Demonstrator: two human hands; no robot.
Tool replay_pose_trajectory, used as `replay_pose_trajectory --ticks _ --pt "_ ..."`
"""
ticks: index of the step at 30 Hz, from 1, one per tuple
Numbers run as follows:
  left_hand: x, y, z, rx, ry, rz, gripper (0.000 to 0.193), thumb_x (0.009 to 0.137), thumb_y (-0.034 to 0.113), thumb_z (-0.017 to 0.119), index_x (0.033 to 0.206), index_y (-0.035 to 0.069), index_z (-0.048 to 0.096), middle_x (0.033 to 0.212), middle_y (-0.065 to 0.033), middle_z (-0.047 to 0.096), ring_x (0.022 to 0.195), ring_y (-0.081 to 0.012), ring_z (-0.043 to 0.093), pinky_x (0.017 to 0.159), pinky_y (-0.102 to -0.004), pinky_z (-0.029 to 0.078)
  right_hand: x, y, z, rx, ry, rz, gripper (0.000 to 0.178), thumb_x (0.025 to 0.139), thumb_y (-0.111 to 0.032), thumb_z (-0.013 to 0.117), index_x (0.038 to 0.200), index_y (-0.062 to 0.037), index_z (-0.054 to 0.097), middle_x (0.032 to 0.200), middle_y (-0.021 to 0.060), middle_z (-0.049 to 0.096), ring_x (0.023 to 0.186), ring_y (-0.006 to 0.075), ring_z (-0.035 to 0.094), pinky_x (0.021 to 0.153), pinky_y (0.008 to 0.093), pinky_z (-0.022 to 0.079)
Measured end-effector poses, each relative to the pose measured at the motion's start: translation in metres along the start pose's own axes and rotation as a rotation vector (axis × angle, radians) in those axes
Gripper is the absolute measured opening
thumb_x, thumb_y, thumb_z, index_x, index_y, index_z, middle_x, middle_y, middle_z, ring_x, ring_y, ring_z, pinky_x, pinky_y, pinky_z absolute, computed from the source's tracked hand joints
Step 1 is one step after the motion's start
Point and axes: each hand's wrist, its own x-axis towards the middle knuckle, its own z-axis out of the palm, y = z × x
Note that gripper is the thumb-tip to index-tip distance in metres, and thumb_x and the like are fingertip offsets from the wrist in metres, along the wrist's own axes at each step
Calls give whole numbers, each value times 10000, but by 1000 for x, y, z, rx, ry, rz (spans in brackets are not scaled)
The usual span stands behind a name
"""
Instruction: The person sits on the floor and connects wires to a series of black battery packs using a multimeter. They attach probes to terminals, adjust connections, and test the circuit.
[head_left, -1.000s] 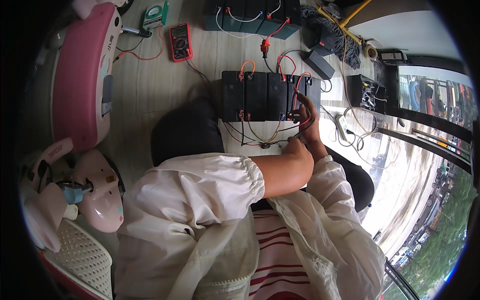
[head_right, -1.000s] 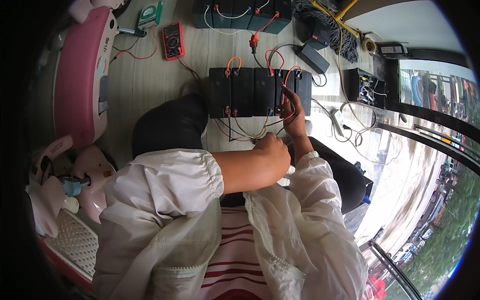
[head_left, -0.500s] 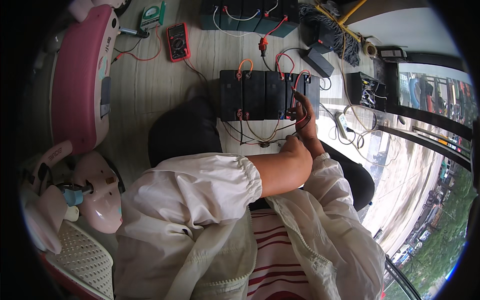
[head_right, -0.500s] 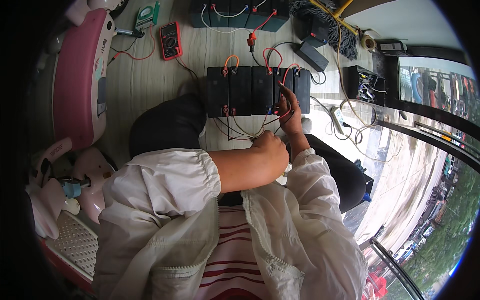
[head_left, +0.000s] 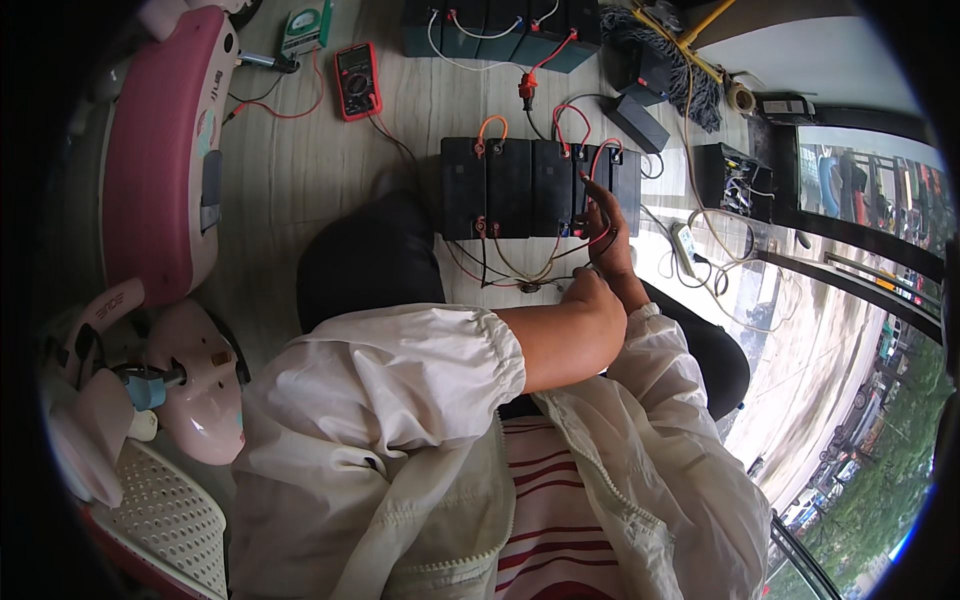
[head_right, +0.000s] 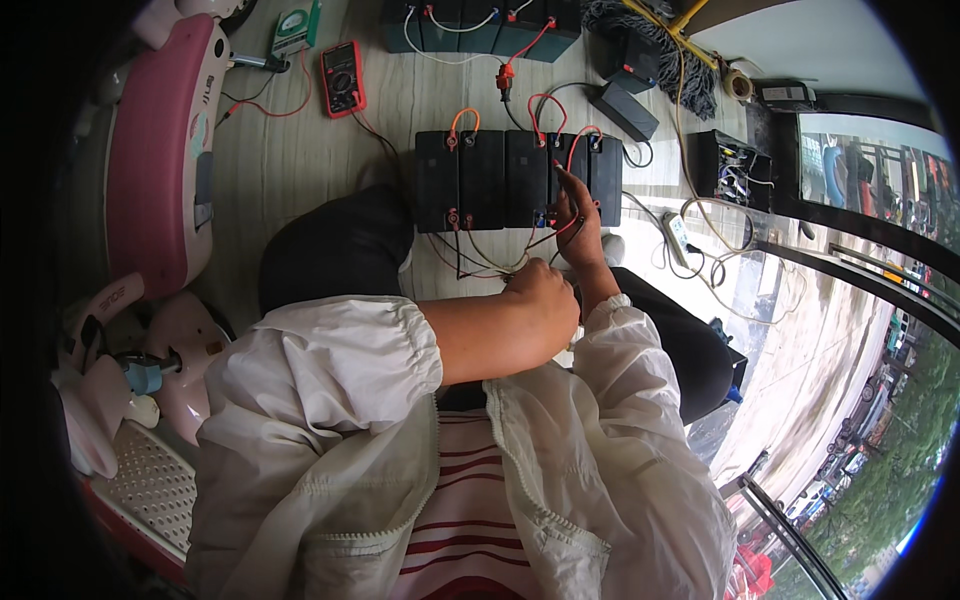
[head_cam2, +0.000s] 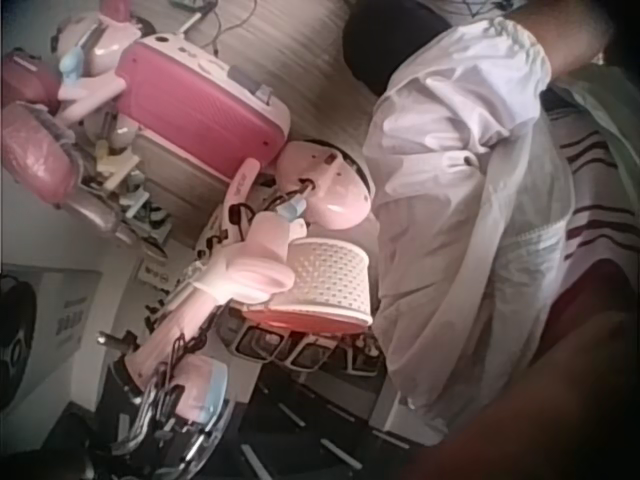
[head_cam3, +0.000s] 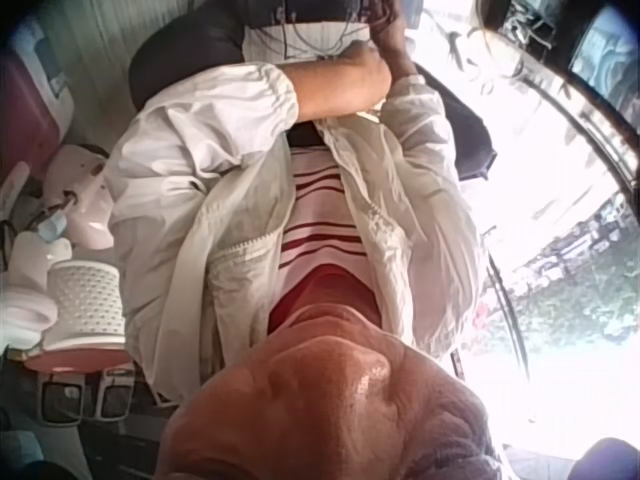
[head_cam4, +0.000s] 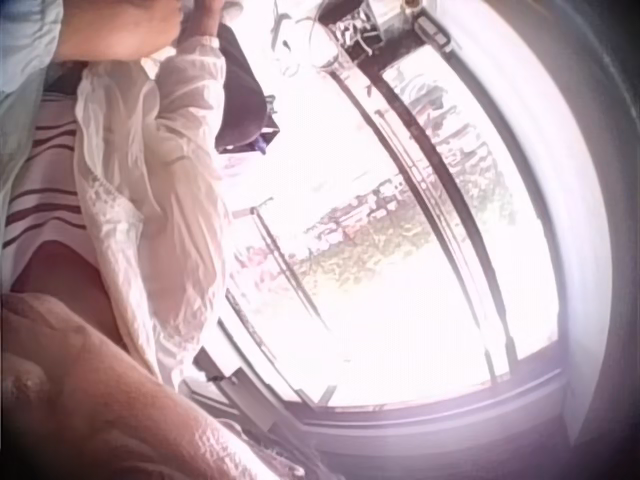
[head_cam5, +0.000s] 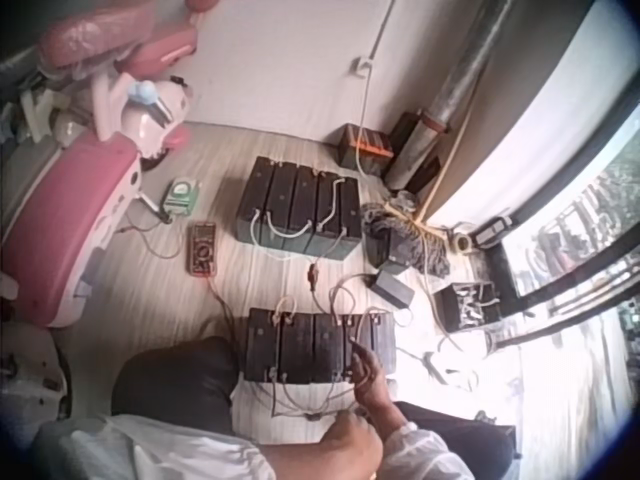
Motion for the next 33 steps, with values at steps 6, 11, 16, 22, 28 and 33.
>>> replay_pose_trajectory --ticks 6,11,16,22,28,33 --pt "3 1 1 3 6 11 341 816 253 656 1106 77 688 1126 -77 649 1066 -235 588 845 -383 427 -3 5 -7 13 2 13 357 1011 -182 455 1349 -69 480 1139 60 593 726 95 556 691 254 491" --pt "0 0 -2 -24 -20 18 337 818 235 653 1117 81 685 1138 -81 646 1077 -236 586 849 -381 427 9 0 -2 -46 -30 -4 352 1005 -159 448 1345 -78 485 1115 51 607 682 90 532 654 253 482" --pt "1 0 -2 -39 -31 7 356 811 226 662 1136 81 678 1153 -84 640 1091 -242 580 855 -382 424 24 -2 -1 -150 -38 -13 352 1002 -154 440 1345 -88 481 1127 65 609 675 101 549 615 257 486" --pt "3 -1 -2 22 -107 66 399 768 205 712 1143 74 675 1171 -93 631 1114 -255 565 854 -385 419 30 -8 4 -84 -60 38 334 993 -161 464 1320 -110 509 908 40 610 676 85 520 611 244 459" --pt "-7 -3 -14 -29 -71 31 440 714 179 761 1132 69 680 1180 -92 625 1116 -260 558 848 -384 417 35 0 1 -94 -73 75 332 994 -176 477 1322 -141 515 874 22 601 680 84 513 621 242 459" --pt "-8 -2 -12 -13 -59 39 441 703 179 767 1121 68 685 1160 -91 632 1102 -260 562 843 -386 415 35 -3 3 -85 -62 71 328 995 -180 484 1320 -145 518 905 18 600 699 80 511 634 242 460"
